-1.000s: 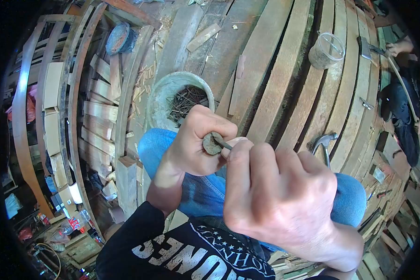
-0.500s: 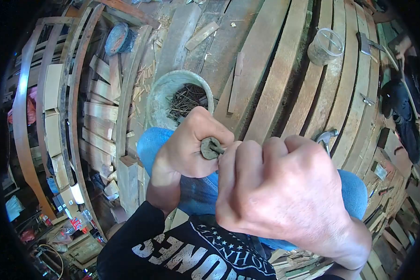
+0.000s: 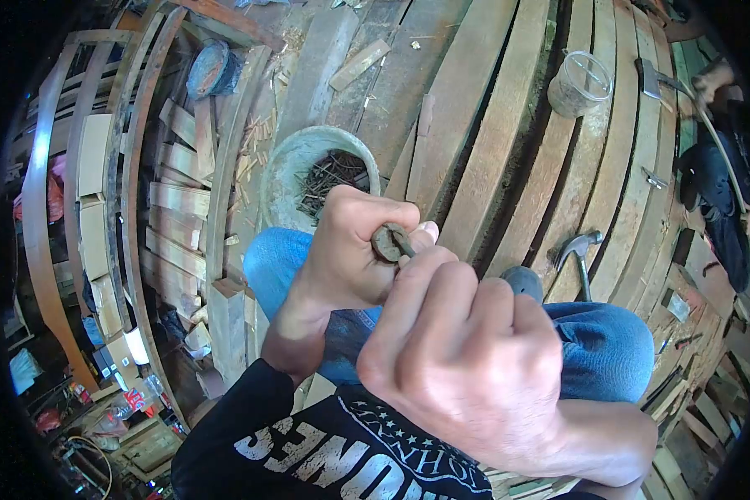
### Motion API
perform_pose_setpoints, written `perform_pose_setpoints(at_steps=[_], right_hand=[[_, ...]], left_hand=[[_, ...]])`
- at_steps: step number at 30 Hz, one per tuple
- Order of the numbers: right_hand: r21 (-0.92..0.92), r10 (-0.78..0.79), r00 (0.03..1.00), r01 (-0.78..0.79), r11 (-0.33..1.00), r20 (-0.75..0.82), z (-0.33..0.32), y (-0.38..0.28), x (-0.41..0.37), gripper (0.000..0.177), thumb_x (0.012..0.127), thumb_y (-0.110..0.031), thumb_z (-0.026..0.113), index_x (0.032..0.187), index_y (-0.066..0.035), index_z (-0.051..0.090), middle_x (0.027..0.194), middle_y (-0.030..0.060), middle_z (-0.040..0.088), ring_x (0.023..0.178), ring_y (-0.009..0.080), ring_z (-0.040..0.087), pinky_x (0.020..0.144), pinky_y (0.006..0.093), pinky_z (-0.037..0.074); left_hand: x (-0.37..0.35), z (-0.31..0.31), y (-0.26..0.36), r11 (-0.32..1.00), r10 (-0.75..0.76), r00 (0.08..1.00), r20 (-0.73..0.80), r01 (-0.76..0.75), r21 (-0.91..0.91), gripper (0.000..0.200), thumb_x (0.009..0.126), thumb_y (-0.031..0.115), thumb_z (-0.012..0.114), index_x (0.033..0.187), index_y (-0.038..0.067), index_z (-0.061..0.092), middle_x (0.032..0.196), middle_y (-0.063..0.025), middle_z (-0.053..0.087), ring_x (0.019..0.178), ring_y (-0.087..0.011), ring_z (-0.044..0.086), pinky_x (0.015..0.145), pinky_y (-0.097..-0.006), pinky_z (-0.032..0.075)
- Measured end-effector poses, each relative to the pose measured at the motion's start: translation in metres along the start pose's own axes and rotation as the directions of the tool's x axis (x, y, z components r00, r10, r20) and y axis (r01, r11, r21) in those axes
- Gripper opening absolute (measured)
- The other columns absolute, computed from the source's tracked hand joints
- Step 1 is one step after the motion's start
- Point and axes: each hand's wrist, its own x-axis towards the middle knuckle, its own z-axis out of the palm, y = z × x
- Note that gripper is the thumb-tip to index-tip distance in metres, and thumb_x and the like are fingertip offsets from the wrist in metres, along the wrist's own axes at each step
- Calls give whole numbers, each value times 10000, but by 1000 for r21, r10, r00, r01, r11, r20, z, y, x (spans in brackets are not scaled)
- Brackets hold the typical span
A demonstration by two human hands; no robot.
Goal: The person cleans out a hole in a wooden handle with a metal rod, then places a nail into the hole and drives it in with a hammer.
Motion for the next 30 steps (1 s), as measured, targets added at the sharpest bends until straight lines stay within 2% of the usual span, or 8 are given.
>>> perform_pose_setpoints(at_steps=[3,6,19,20,22,24,27,30], right_hand=[[-53,-50,997,53,997,65,-4,3,2,123,802,-77,644,822,21,572,599,5,413,463,126,486,408,291,362],[130,-198,973,183,975,117,-7,20,8,122,777,-76,653,835,8,585,602,20,439,472,148,523,416,305,375],[175,-28,996,12,984,87,0,11,2,149,741,-6,632,882,4,584,605,37,444,480,182,533,402,329,365],[169,-47,996,33,985,79,1,12,2,163,730,-15,641,882,10,587,608,38,448,479,179,528,403,328,367],[161,-67,995,55,985,69,2,15,3,178,720,-23,651,883,15,591,611,38,452,479,175,524,404,326,369],[145,-242,970,235,961,33,1,25,7,212,703,-51,670,888,26,599,615,31,452,475,164,513,406,320,373],[165,-336,942,331,929,2,0,33,12,237,697,-73,680,898,28,609,613,19,442,477,150,507,406,320,369],[201,-285,958,276,940,21,-2,31,13,205,706,-63,680,883,10,606,613,24,454,476,164,515,407,339,372]], left_hand=[[0,-1,0,1000,18,999,-27,-17,25,412,802,94,679,523,25,384,481,-78,255,442,-187,249,398,-318,242],[-2,-3,-3,999,-16,1000,18,16,-28,410,799,94,680,523,27,385,485,-75,249,455,-190,235,398,-318,242],[-1,2,-3,992,-74,997,14,75,-102,386,782,103,682,519,33,408,485,-65,254,464,-178,233,407,-308,235],[-2,1,-2,992,-75,997,14,76,-104,386,782,103,682,519,33,408,485,-65,254,464,-178,233,407,-308,235],[-4,-3,-2,986,-128,988,85,136,-93,189,682,80,689,575,3,554,496,-167,476,421,-295,479,442,-354,364],[-5,-5,-5,985,-127,987,102,138,-106,195,680,83,690,571,4,549,491,-165,462,419,-294,468,439,-352,358],[-5,-9,-4,984,-101,988,120,118,-136,209,678,87,693,564,7,536,481,-160,434,414,-293,443,436,-349,348],[-5,-10,-5,982,-97,987,124,116,-152,218,676,92,699,561,12,532,479,-156,420,412,-289,419,434,-348,341]])
